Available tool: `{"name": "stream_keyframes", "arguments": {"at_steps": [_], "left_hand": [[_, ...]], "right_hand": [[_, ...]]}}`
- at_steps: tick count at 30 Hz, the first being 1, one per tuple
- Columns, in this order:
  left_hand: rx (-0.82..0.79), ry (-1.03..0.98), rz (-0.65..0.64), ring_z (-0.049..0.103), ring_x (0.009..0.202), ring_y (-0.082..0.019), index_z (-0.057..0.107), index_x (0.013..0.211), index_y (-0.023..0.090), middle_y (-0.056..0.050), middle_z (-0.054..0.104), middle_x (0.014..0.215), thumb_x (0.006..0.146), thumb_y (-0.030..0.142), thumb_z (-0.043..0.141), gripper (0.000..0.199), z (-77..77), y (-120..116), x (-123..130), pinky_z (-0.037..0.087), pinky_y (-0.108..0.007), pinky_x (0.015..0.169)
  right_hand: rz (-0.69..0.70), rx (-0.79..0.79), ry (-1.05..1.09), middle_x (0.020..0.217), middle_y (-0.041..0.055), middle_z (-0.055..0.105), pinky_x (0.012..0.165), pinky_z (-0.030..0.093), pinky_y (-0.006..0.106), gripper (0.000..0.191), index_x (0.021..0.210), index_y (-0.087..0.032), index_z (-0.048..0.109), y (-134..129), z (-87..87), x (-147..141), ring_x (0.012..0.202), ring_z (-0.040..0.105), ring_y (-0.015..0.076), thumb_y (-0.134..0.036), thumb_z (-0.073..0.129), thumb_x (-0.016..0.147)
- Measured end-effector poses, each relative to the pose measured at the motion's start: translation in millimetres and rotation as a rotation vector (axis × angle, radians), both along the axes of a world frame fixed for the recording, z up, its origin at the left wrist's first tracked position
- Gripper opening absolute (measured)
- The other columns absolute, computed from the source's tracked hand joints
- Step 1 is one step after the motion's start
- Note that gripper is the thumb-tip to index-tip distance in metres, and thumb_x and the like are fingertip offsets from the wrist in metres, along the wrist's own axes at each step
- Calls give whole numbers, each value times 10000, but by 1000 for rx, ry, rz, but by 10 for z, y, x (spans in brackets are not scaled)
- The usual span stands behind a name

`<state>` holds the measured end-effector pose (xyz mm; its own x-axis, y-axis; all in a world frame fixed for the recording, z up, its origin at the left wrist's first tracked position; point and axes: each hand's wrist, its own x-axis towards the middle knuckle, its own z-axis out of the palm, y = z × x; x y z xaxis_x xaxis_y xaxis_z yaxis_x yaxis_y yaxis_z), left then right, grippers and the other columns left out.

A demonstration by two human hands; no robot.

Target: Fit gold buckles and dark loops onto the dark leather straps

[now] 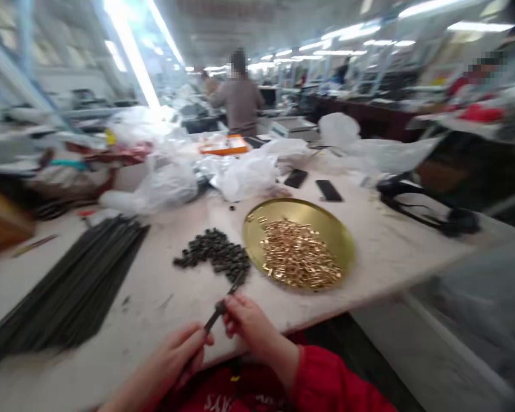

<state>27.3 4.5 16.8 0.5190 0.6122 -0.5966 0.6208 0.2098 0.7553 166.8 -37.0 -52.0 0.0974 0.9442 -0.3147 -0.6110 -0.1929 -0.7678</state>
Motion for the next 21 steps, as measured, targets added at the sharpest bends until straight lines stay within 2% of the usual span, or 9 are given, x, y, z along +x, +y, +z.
{"name": "stream_keyframes", "arguments": {"at_steps": [1, 4, 9, 14, 21], "left_hand": [[-26, -7, 56, 360, 390, -53, 562, 813, 134, 73, 435, 492, 818, 452, 444, 340, -1, 1, -59, 265, -168, 375], [-152, -90, 84, 284, 355, -41, 521, 799, 141, 90, 401, 455, 786, 440, 400, 323, -7, 20, -128, 187, -167, 355], [-222, -140, 116, 273, 338, -36, 502, 794, 150, 91, 412, 452, 759, 448, 384, 322, -7, 13, -171, 166, -160, 334], [-272, -167, 145, 271, 335, -34, 501, 799, 151, 92, 417, 452, 760, 438, 400, 307, -109, 54, -241, 175, -155, 337], [-406, -244, 230, 239, 316, -28, 519, 793, 156, 98, 406, 432, 758, 407, 449, 263, -236, 49, -260, 151, -153, 323]], "right_hand": [[3, -3, 11, 560, -47, 498, 429, 327, 193, 444, 735, -142, 557, 15, -46, 12, 435, 409, 50, -574, 625, 659], [45, -15, 58, 572, -33, 523, 429, 332, 199, 384, 759, -138, 598, 51, -122, 32, 443, 431, 61, -508, 657, 674], [70, -80, 88, 590, -27, 539, 436, 328, 196, 335, 836, -138, 651, 27, -67, -36, 448, 423, 59, -407, 708, 644], [111, -110, 77, 547, -58, 506, 439, 306, 179, 310, 853, -157, 638, 58, -74, -88, 438, 394, 49, -308, 740, 602], [137, -107, 13, 532, -63, 503, 438, 298, 187, 281, 852, -165, 596, 75, -129, -98, 432, 390, 59, -323, 710, 650]]}}
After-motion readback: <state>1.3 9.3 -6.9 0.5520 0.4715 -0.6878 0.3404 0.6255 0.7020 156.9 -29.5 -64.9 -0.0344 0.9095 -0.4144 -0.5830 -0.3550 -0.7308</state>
